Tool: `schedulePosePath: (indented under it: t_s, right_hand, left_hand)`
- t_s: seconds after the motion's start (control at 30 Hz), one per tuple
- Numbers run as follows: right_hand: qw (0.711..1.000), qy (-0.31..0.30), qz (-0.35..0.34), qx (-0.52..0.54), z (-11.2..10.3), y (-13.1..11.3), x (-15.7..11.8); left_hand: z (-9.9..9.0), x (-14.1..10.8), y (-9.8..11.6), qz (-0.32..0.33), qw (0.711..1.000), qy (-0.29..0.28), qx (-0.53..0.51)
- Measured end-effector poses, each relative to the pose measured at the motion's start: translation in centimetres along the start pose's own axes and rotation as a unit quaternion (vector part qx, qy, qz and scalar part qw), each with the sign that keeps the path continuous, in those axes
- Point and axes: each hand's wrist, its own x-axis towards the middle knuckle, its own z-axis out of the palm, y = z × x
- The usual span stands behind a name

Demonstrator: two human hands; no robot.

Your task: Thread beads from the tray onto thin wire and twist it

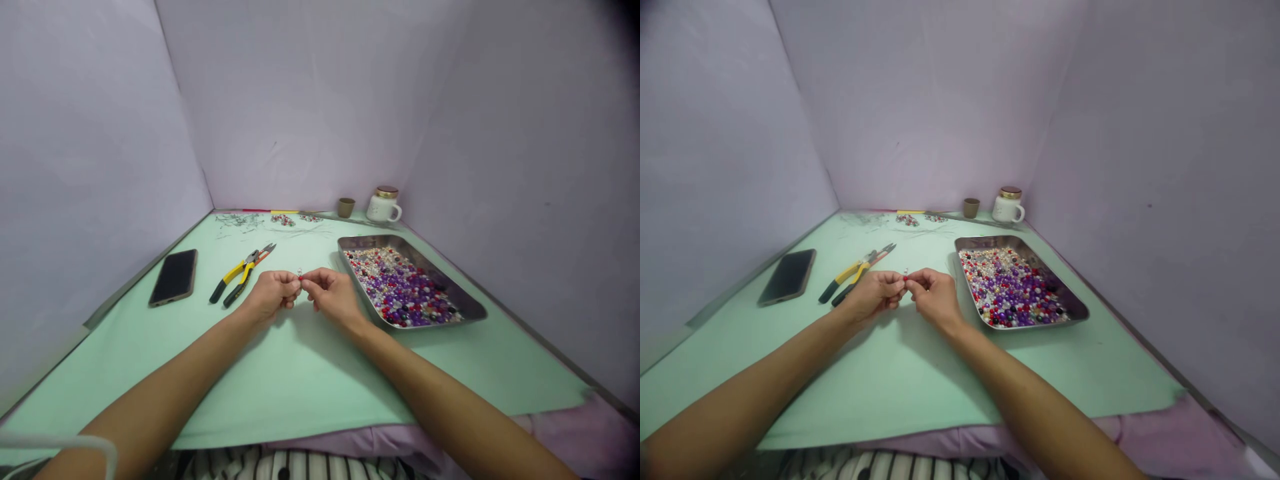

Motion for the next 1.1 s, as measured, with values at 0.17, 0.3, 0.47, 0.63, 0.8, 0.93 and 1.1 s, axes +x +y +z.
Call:
schedulePosePath:
  t_s: [0.17, 0.3, 0.47, 0.63, 0.8, 0.93, 1.1]
  right_hand:
    - [0.998, -0.016, 0.046, 0.026, 0.0, 0.3, 0.2]
    - [0.999, -0.018, 0.027, -0.026, -0.3, 0.3, 0.2]
    - [0.999, -0.025, -0.007, -0.043, -0.4, 0.4, 0.1]
    - [0.995, -0.055, 0.084, -0.015, -0.3, -0.2, 0.0]
    - [0.993, -0.067, 0.093, -0.017, -0.4, -0.7, -0.2]
    - [0.995, -0.034, 0.084, -0.040, -0.9, -0.4, -0.2]
    - [0.999, 0.020, 0.027, -0.005, -1.4, -0.4, 0.3]
  left_hand:
    - [-0.2, 0.2, -0.2, -0.027, 0.999, 0.001, -0.026]
    - [-0.5, 0.2, 0.0, -0.024, 0.999, 0.004, 0.031]
    - [-0.6, 0.2, 0.0, 0.003, 0.996, 0.012, 0.083]
    - [-0.6, 0.3, 0.3, 0.014, 1.000, 0.013, 0.019]
    - [-1.0, 0.5, 1.0, 0.039, 0.998, 0.051, -0.026]
    - [-2.3, 0.8, 1.7, 0.071, 0.991, 0.103, -0.055]
    - [-2.0, 0.2, 1.9, 0.004, 0.998, 0.016, 0.064]
